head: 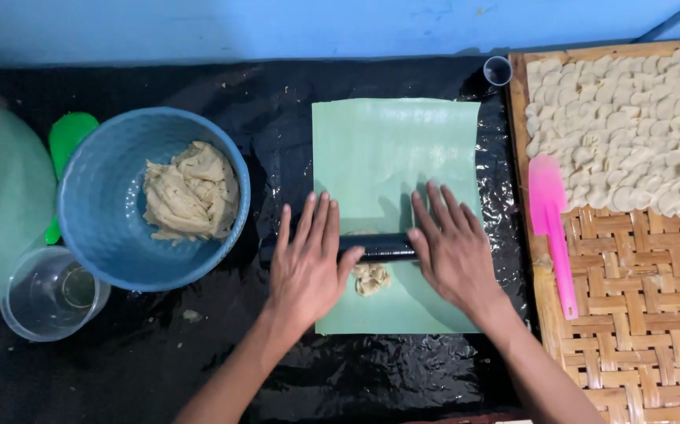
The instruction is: Moving flattened dough pieces to a woven tray and flattening new dough with a rolling pin.
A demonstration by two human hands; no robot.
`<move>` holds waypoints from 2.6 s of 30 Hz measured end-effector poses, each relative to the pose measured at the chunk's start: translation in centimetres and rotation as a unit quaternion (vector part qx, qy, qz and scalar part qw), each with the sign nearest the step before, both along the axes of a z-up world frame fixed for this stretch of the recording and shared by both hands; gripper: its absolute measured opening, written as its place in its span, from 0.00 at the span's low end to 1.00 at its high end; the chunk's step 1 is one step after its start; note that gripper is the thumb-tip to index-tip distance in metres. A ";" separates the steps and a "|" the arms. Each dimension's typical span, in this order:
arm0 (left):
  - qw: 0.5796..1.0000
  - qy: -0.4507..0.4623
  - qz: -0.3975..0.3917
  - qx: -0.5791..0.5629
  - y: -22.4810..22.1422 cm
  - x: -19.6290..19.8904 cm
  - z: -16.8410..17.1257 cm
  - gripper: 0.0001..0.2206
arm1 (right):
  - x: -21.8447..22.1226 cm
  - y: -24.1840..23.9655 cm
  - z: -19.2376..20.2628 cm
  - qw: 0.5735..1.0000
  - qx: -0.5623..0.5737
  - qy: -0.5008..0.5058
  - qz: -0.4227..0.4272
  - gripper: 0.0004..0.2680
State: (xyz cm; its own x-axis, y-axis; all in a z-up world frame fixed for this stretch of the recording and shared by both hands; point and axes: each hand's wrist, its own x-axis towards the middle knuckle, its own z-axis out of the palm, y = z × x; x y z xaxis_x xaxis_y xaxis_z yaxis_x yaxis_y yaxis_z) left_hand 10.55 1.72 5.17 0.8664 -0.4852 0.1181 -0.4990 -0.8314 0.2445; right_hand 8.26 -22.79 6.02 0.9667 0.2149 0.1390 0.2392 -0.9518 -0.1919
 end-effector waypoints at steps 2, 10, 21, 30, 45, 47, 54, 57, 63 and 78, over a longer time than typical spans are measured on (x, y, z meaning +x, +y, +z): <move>1.000 -0.004 -0.002 0.005 -0.4 2.4 -1.0 0.33 | 2.4 -0.9 -1.6 1.000 0.001 0.009 -0.002 0.22; 0.995 -0.101 0.012 -0.025 -0.8 4.3 0.5 0.31 | 4.5 -0.9 -1.0 0.998 0.043 0.007 -0.054 0.24; 0.990 -0.053 -0.122 -0.038 2.1 -1.0 3.0 0.25 | -2.0 0.4 1.2 0.993 0.090 -0.065 -0.050 0.19; 0.994 -0.061 -0.072 -0.062 1.3 -4.9 1.5 0.27 | -5.2 1.0 0.8 0.999 0.024 -0.029 -0.026 0.21; 0.999 -0.036 0.024 -0.011 -1.2 2.5 1.8 0.34 | 2.2 0.6 0.3 0.997 0.046 0.009 -0.067 0.24; 0.999 -0.036 0.022 -0.017 -1.0 0.1 0.8 0.34 | 0.1 0.9 -0.1 0.997 0.027 0.000 -0.071 0.25; 0.994 -0.061 -0.032 -0.086 0.6 -7.9 -0.8 0.27 | -8.4 1.3 -1.3 0.999 0.006 -0.017 -0.048 0.27; 0.992 -0.057 -0.055 -0.103 1.5 -8.4 0.6 0.22 | -9.5 1.4 -0.3 0.999 0.007 -0.019 -0.030 0.26; 0.989 -0.066 -0.105 -0.079 2.4 -7.2 1.6 0.21 | -9.5 1.4 1.9 0.997 0.061 -0.031 -0.041 0.22; 0.997 -0.030 -0.027 -0.071 0.8 -2.5 0.4 0.32 | -1.8 1.5 0.1 1.000 0.005 -0.006 -0.001 0.21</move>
State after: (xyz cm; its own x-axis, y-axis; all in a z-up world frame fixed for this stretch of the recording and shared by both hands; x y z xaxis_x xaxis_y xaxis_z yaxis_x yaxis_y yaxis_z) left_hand 8.05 2.52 5.59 0.8288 -0.5056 0.2397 -0.5593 -0.7618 0.3269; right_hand 6.47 -21.27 6.15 0.9655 0.2112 0.1523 0.2391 -0.9507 -0.1977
